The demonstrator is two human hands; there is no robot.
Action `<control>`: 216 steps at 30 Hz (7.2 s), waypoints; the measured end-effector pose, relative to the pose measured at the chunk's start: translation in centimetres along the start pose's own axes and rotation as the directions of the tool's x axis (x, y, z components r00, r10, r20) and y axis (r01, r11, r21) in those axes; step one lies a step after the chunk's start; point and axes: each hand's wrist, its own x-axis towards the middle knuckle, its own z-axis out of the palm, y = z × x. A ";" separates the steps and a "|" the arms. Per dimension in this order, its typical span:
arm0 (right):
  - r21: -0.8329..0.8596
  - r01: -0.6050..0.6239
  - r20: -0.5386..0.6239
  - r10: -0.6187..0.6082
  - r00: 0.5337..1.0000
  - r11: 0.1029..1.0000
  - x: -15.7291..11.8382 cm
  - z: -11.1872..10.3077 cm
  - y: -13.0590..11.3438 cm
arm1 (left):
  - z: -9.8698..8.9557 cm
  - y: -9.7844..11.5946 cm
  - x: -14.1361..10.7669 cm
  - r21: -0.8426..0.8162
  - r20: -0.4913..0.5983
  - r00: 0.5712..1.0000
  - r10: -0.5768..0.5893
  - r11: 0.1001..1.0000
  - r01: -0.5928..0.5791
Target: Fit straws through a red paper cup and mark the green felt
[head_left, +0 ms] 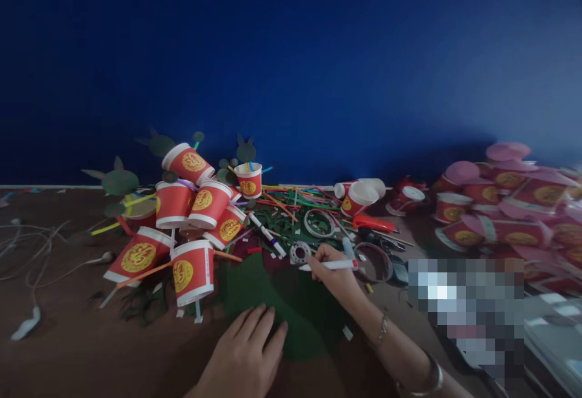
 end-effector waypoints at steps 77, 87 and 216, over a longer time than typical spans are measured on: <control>-0.024 0.047 0.151 -0.043 0.988 0.999 -0.8 2.6 -0.7 | 0.1 -0.5 0.1 0.050 0.244 0.943 0.226 0.968 -0.245; 0.011 0.016 0.207 -0.018 0.978 1.000 -0.7 2.4 -0.8 | 0.7 -0.4 -0.1 0.030 0.274 0.929 0.250 0.963 -0.268; -0.077 0.064 0.071 -0.059 0.996 0.995 -0.2 3.5 -0.9 | 1.6 -1.2 -1.1 -0.185 0.540 0.821 0.188 0.977 -0.102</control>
